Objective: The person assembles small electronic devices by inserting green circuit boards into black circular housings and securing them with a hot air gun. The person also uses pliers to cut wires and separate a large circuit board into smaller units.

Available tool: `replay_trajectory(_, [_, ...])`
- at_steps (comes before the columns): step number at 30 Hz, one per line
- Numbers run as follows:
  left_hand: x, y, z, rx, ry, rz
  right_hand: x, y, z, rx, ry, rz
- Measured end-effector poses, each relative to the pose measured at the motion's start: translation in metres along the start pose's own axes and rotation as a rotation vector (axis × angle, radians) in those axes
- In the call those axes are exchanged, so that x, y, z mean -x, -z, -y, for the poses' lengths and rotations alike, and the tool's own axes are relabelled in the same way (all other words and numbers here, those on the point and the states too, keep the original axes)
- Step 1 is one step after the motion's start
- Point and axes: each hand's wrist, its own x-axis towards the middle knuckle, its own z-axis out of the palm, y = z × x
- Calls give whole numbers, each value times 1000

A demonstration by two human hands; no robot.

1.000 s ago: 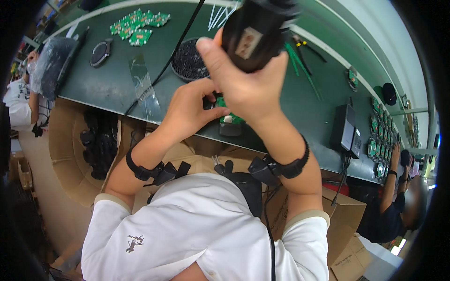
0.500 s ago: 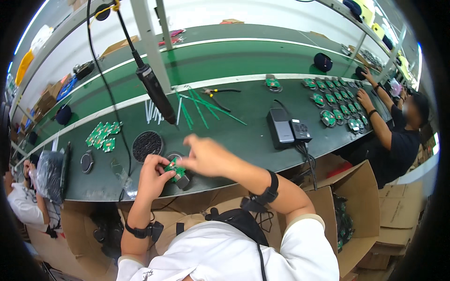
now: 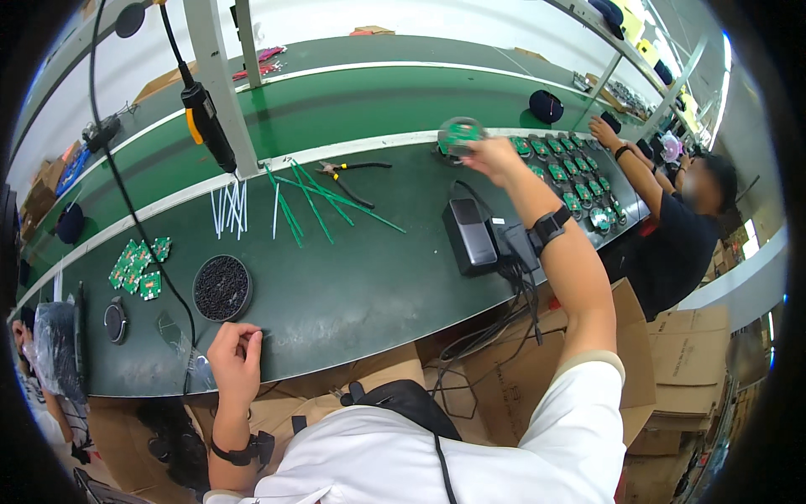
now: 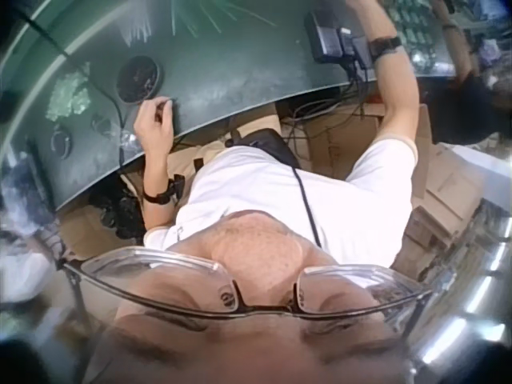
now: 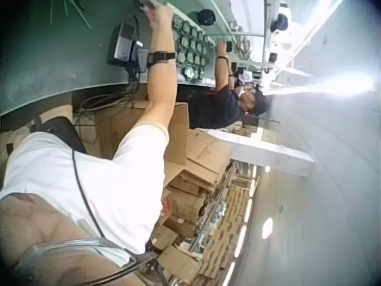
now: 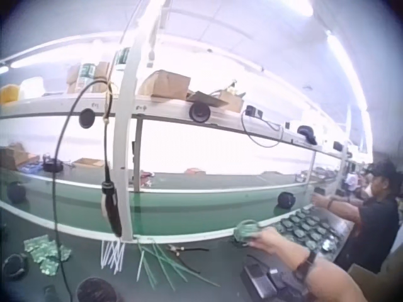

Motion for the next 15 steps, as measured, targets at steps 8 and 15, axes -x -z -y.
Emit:
replay_trajectory(8, [-1, 1, -3, -40, 17, 4, -138, 114, -79, -144, -227, -154])
replay_trajectory(15, [2, 7, 8, -21, -135, -16, -134, 133, -45, 1479, 227, -180])
